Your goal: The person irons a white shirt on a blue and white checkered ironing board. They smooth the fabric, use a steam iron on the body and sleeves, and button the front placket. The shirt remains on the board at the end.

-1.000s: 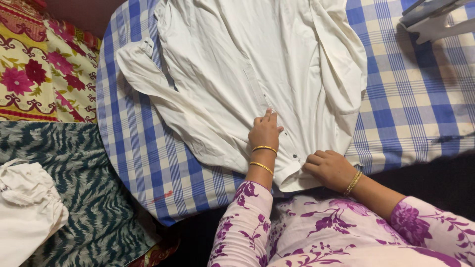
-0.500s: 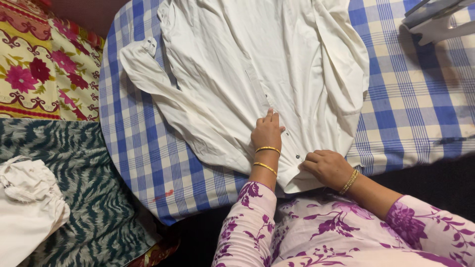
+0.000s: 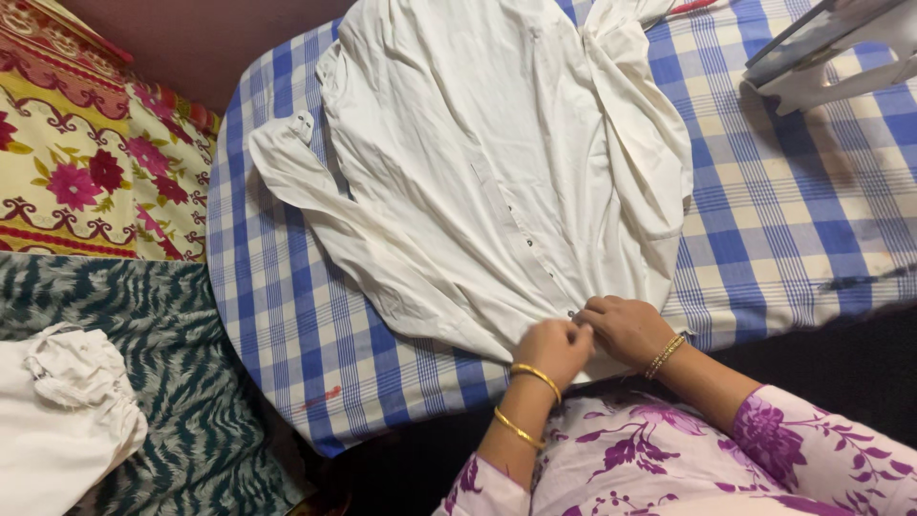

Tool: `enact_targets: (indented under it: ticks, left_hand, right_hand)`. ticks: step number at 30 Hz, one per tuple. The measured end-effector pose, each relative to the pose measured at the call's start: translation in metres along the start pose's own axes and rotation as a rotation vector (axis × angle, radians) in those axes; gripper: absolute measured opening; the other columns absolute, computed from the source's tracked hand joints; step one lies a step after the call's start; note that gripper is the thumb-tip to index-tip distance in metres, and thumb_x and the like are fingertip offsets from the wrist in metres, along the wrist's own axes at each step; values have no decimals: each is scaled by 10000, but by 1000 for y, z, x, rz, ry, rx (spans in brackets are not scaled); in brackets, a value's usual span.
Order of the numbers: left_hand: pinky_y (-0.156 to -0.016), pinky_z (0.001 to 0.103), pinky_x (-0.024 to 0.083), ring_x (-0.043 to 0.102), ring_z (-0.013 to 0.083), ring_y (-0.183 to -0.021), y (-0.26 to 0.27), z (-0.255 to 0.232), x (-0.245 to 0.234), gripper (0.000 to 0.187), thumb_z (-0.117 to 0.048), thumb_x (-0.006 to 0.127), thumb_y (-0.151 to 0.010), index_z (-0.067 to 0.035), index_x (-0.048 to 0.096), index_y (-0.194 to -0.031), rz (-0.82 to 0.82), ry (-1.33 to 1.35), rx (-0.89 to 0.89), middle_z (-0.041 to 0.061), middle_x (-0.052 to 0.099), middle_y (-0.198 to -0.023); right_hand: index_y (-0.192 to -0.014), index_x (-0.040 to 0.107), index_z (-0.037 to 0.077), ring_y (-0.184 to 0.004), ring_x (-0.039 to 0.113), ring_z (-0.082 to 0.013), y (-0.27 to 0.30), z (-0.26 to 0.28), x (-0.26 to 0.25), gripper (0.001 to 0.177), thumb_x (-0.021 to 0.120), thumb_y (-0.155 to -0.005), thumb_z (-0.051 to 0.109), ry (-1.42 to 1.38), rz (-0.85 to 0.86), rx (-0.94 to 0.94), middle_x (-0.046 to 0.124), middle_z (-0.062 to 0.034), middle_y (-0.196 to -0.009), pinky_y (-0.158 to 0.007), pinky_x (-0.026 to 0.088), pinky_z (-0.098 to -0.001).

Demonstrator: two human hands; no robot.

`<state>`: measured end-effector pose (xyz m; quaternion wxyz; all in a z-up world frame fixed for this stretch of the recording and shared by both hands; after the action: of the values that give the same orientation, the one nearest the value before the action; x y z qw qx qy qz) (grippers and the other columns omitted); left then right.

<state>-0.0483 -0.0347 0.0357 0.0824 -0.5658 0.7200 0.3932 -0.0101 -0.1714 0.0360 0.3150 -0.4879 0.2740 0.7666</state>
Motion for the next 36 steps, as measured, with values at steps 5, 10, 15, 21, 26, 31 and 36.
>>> enact_targets:
  ticks: [5,10,15,21,26,31,36]
  left_hand:
    - [-943,437,514,618,391,-1154,26,-16,25,703,-445,791,-850,64,581,-1287,-36,-93,305,265,616,-1287]
    - [-978,455,485,599,382,-1174,6,-23,23,749,-398,780,-779,-22,512,-1370,-320,-34,348,214,614,-1314]
    - [-872,403,544,696,309,-1014,1,12,3,492,-368,722,-941,-39,625,-1294,-328,306,211,149,730,-1132]
    - [-875,302,560,700,137,-972,38,28,-56,355,-241,736,-918,25,693,-1148,-296,729,280,90,758,-1074]
    - [-919,276,542,694,106,-1000,73,4,-105,317,-214,713,-953,9,702,-1178,-236,765,359,68,767,-1098]
    - [-735,264,551,683,133,-831,103,6,-169,261,-238,748,-939,-32,768,-1097,-517,373,282,114,788,-989]
    - [-447,270,493,630,212,-541,84,18,-221,342,-290,620,-995,-54,710,-1226,-491,685,-64,147,736,-892]
  right_hand:
    - [-1038,713,99,-809,727,-201,-20,-11,-6,176,701,-864,123,-579,-193,216,726,-39,-916,-726,580,-340]
    - [-1098,628,9,-817,621,-103,-47,9,-1,172,653,-1008,154,-1312,-177,334,668,-11,-898,-673,512,-264]
    - [-1191,585,37,-879,652,-125,-61,35,-33,242,627,-985,157,-1450,-67,199,648,-36,-997,-721,550,-271]
    - [-1326,619,203,-1323,545,-233,-63,-9,-101,512,569,-883,-50,-157,-250,168,607,-9,-1421,-1110,459,-361]
    - [-1276,657,329,-1473,316,-265,-104,-38,-105,509,627,-825,94,352,-219,73,443,-13,-1566,-1165,292,-471]
    - [-1115,732,345,-1497,353,-251,-130,-82,-108,298,700,-830,262,446,-195,164,483,27,-1574,-1186,297,-468]
    - [-1025,757,285,-1437,434,-214,-136,-124,-121,164,709,-872,322,392,-272,120,639,78,-1380,-1174,294,-526]
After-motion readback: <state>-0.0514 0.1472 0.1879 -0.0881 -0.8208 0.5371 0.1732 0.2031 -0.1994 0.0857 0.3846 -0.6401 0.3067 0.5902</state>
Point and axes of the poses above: each hand's wrist, its own y-axis away from the middle knuckle, its own x-axis out of the palm, z = x × y, the point moved 5 cm from there along -y, towards the middle knuckle
